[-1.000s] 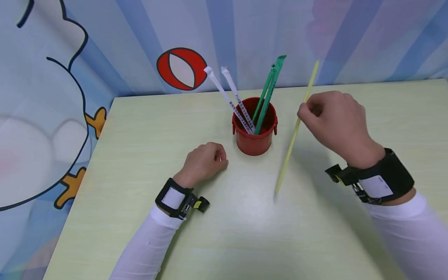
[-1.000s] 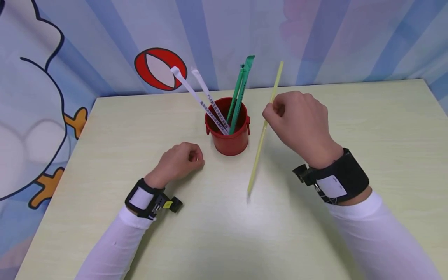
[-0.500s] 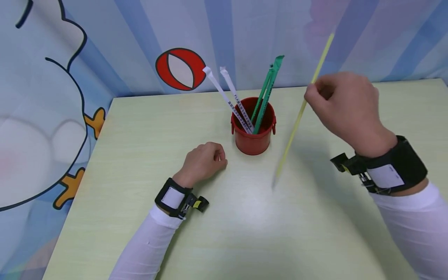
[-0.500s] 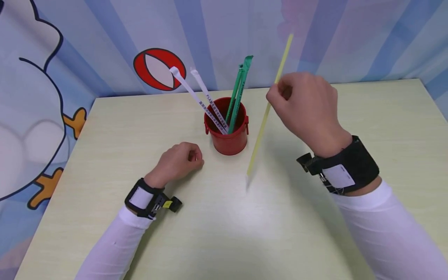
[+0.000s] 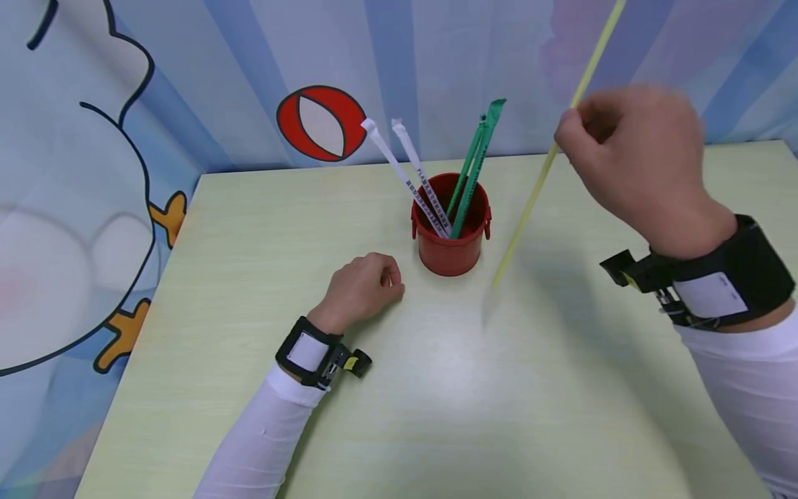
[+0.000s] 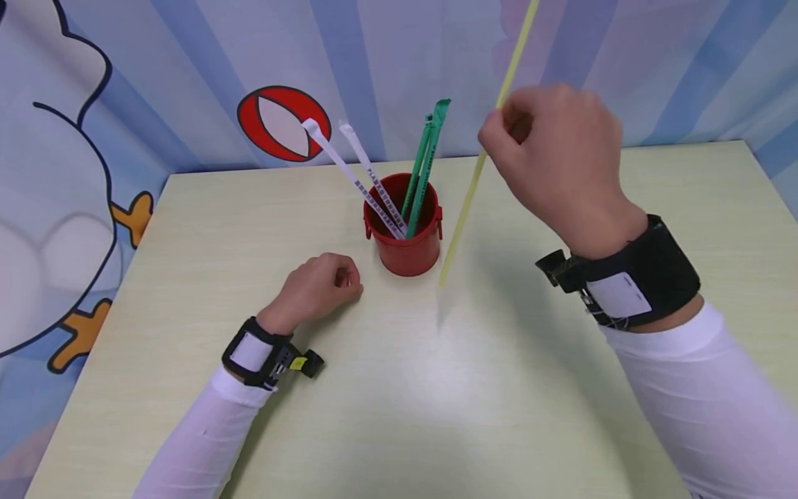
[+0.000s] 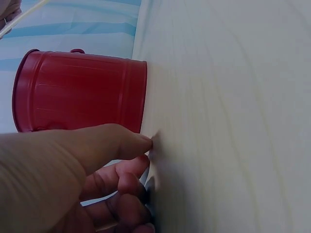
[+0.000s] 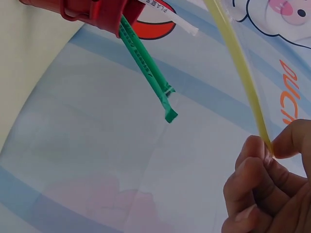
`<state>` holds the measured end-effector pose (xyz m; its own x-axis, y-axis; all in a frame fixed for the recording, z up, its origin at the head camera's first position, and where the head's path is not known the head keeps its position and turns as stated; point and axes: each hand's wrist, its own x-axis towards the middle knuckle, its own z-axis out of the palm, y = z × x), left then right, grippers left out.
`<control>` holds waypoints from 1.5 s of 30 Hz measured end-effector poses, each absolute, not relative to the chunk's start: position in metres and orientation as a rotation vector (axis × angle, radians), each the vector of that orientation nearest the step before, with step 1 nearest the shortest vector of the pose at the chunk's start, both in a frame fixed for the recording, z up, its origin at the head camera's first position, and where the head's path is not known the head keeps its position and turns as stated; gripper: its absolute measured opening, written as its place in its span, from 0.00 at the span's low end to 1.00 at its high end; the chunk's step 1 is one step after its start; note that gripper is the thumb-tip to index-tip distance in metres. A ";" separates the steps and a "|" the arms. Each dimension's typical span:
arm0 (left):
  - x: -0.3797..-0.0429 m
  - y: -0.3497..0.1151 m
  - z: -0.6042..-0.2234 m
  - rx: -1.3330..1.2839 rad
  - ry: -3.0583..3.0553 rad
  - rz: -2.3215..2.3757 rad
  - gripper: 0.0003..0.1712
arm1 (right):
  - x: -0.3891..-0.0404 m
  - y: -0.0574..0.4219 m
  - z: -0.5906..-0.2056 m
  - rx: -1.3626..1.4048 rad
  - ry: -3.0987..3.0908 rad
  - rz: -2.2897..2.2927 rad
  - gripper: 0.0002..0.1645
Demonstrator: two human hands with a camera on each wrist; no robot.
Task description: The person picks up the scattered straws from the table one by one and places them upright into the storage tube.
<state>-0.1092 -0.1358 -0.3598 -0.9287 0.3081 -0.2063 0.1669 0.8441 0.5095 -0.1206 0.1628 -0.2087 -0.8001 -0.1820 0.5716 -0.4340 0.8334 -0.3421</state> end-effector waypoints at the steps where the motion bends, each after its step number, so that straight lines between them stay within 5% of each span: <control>1: -0.109 -0.136 -0.360 0.362 2.742 0.718 0.06 | -0.121 0.163 -0.207 0.454 -2.467 0.637 0.19; 28: -0.109 -0.135 -0.357 0.373 2.755 0.723 0.07 | -0.135 0.156 -0.188 0.478 -2.138 0.653 0.24; 45: -0.108 -0.135 -0.356 0.374 2.751 0.726 0.06 | -0.144 0.143 -0.213 0.391 -2.244 0.757 0.22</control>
<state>-0.1081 -0.1351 -0.3563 -0.9300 0.3130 -0.1928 0.1772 0.8412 0.5109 -0.1440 0.1425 -0.2134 -0.6917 -0.0518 0.7204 -0.4777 0.7809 -0.4025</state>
